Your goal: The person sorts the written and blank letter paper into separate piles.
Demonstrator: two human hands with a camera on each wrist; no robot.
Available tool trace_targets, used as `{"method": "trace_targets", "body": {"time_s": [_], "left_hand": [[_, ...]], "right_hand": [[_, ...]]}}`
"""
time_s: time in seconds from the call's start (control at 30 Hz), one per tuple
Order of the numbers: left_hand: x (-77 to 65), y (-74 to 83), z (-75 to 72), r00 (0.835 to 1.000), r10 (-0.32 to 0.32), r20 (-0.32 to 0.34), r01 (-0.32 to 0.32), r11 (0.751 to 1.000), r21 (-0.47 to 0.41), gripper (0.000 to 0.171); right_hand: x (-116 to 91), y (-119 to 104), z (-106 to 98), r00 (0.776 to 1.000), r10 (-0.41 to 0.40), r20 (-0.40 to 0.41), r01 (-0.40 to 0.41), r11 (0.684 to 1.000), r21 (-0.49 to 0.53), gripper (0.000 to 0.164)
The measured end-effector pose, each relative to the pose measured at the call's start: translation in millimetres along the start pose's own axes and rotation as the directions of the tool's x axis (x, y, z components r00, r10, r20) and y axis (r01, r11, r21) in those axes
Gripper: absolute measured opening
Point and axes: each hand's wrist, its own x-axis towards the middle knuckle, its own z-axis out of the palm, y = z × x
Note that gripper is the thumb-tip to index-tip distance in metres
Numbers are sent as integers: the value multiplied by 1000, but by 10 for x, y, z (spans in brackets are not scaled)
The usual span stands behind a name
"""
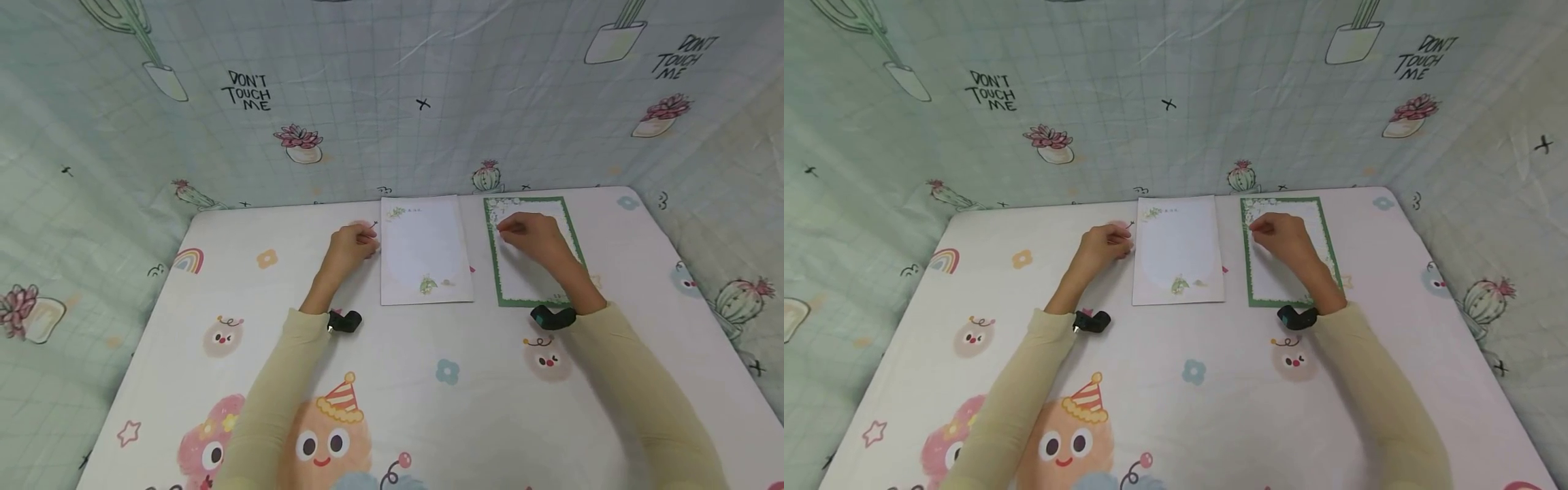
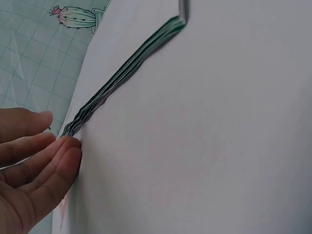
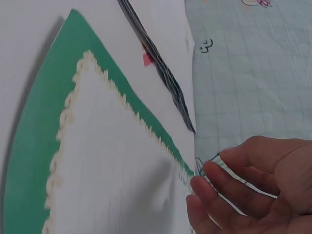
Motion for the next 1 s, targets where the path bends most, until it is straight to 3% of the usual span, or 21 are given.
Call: {"method": "trace_targets", "body": {"time_s": [0.57, 1.0], "left_hand": [[11, -13, 38, 999, -46, 6, 46, 999, -17, 22], [12, 18, 139, 1000, 2, -1, -2, 1000, 2, 22]], "right_hand": [[131, -157, 331, 994, 11, 106, -16, 998, 53, 23], [148, -229, 482, 988, 112, 107, -120, 990, 71, 25]]}}
